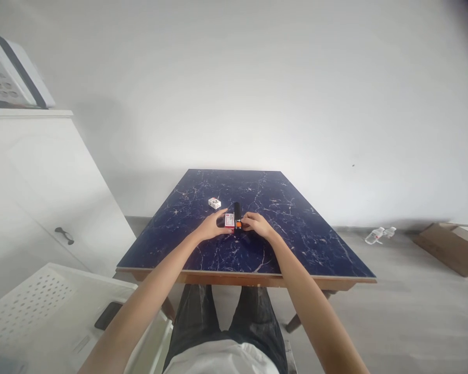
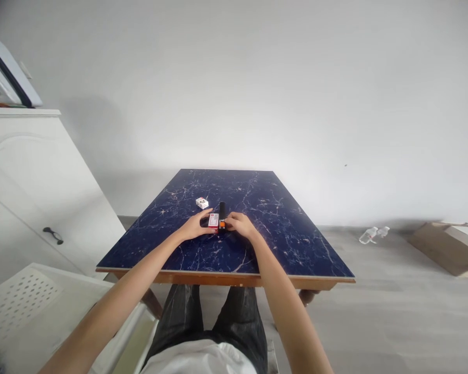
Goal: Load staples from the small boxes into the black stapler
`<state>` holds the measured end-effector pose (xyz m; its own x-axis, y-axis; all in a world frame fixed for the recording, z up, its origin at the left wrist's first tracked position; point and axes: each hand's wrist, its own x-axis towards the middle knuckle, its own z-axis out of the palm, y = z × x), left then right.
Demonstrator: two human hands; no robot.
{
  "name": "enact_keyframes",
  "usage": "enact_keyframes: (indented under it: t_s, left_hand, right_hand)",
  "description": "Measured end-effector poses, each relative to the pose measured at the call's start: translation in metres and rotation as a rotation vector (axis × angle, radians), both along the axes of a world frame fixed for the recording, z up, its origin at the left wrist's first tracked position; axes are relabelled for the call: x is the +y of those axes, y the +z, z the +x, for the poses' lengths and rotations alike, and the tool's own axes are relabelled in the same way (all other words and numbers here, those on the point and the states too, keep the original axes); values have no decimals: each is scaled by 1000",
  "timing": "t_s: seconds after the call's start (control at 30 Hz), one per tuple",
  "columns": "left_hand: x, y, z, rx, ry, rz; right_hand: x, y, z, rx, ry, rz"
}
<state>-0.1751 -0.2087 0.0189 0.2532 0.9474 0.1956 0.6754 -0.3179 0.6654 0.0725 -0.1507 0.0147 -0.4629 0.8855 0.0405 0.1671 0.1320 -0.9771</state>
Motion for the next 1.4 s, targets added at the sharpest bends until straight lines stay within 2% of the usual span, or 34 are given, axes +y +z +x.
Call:
enact_keyframes:
  t_s: [0.1, 0.2, 0.27, 0.33, 0.4, 0.5, 0.57, 0.7, 0.8, 0.97, 1.17, 1.3, 1.4]
  left_hand:
    - [11, 8, -5, 8, 98, 64]
    - [37, 17, -15, 4, 280, 140]
    - [55, 20, -19, 10, 343, 138]
    - [69, 17, -18, 15, 326, 108]
    - [75, 12, -11, 13, 253, 82]
    - [73, 6, 2, 7, 113, 46]
    - [69, 8, 4, 13, 48, 15]
    - [57, 19, -14, 55, -44, -32]
    - [48, 20, -27, 119, -116, -75]
    - [40, 7, -16, 288, -58, -103]
    - [31, 2, -5, 236, -23, -2]
    - [29, 5, 9, 208, -46, 30]
    - [40, 2, 36, 217, -53, 70]
  right_hand:
    - [-1, 1, 0, 8, -1, -1]
    - [-1, 0, 0, 23, 0, -14]
    - [0, -2, -1, 29, 0, -22]
    - [2, -4, -1, 35, -5, -25]
    - [4, -6, 0, 40, -12, -23]
    - [6, -7, 0, 48, -23, -16]
    - [7, -8, 1, 50, -25, -14]
    - [8, -9, 1, 54, -24, -14]
    - [8, -9, 0, 59, -27, -14]
    - [6, -7, 2, 61, -47, -14]
    - [1, -2, -2, -34, -84, 26]
    - [-2, 3, -2, -180, -219, 118]
    - [6, 8, 13, -294, -368, 197]
